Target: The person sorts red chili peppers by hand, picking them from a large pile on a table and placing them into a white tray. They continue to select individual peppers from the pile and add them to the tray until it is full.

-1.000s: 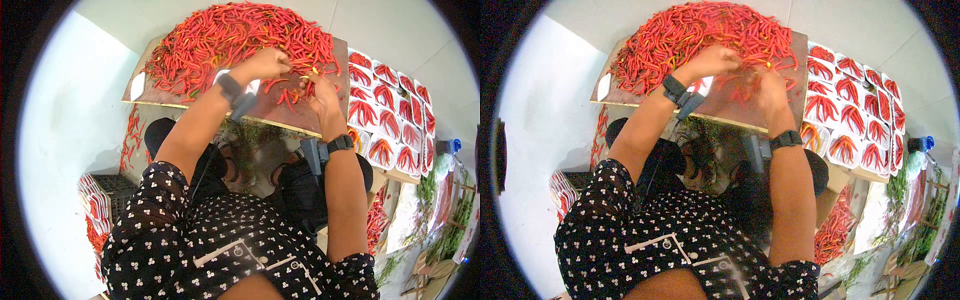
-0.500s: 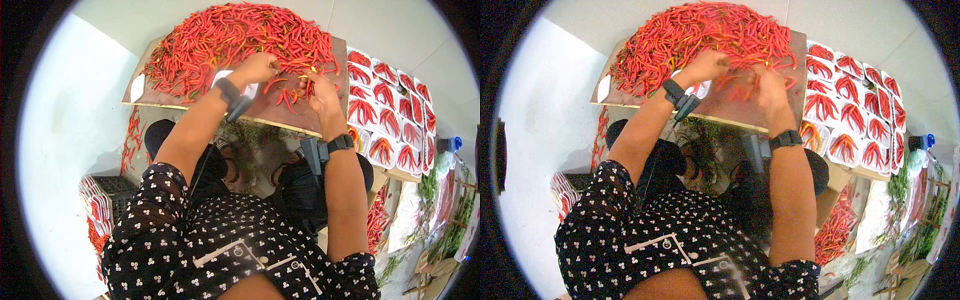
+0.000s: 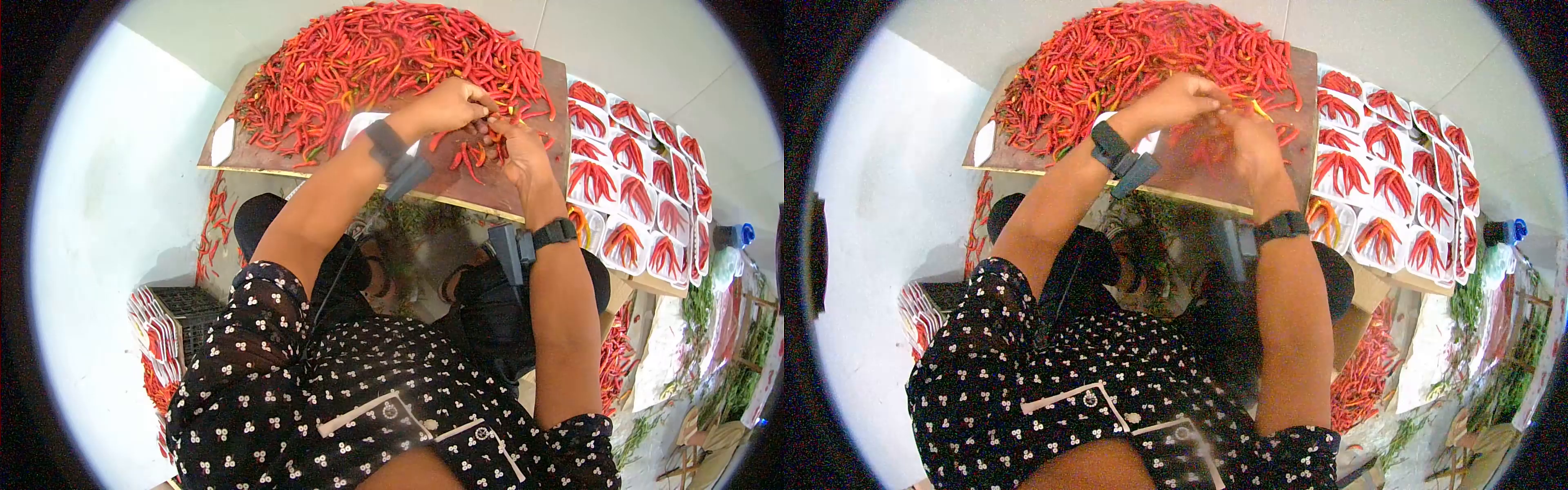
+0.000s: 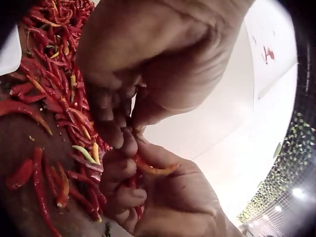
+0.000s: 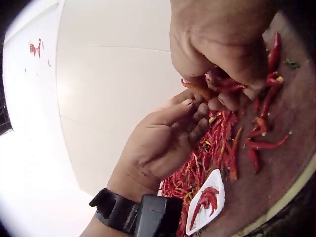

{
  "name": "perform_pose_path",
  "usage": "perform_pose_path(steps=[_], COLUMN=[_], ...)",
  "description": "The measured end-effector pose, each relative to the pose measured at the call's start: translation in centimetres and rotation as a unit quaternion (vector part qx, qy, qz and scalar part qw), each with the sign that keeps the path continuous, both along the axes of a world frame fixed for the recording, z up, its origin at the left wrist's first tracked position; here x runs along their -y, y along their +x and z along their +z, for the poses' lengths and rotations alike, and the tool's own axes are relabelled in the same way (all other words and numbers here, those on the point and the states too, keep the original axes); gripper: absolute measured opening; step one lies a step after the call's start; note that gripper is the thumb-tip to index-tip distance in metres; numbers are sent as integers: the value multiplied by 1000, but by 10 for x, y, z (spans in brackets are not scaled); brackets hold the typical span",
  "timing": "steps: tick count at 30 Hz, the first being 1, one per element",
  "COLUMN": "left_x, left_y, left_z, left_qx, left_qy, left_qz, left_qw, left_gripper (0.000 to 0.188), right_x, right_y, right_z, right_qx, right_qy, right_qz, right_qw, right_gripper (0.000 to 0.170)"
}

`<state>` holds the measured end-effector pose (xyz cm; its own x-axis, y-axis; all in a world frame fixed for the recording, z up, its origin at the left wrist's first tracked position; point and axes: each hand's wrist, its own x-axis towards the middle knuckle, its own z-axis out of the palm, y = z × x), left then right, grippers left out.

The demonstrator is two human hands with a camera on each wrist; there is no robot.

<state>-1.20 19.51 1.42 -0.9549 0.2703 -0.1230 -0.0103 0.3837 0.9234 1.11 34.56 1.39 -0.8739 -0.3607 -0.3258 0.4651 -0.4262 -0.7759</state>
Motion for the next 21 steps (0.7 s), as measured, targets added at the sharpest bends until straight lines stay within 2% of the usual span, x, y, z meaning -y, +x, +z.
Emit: perform_pose_path(steps=[2,4,5,6,7,8,10,11,13,16,21], left_x=[3,14,24,35,44,48,52,49,41,33,27], left_y=[1,-2,-5,-10,-11,-10,-6,-3,5,7,8], left_z=[3,6,1,-8,-17,-23,-26,-25,-22,-16,-10], left_qx=[12,-50,-49,-100,-149,-149,-155,-155,-94,-78,-32], left_qy=[14,-58,-59,-193,-323,-324,-500,-500,-572,-591,-591], left_qz=[-4,61,60,71,80,80,16,16,47,62,48], left_qw=[1000,995,995,974,931,931,852,852,814,800,804], left_gripper=[21,21,21,21,21,21,20,20,18,20,23], right_x=[1,0,1,1,1,1,1,1,2,2,1], right_y=[-11,-16,-14,-14,-16,-20,-24,-25,-26,-29,-27], right_z=[-18,-25,-21,-18,-22,-28,-33,-32,-33,-38,-37], right_qx=[-13,-27,-15,-4,-4,-15,-27,-20,-13,-6,-11], right_qy=[25,49,65,81,80,78,77,78,80,88,72], right_qz=[-14,-29,-42,-56,-56,-60,-64,-60,-55,-58,-40], right_qw=[1000,998,997,995,995,995,995,995,995,994,997], right_gripper=[4,4,5,6,6,7,8,8,8,9,11])
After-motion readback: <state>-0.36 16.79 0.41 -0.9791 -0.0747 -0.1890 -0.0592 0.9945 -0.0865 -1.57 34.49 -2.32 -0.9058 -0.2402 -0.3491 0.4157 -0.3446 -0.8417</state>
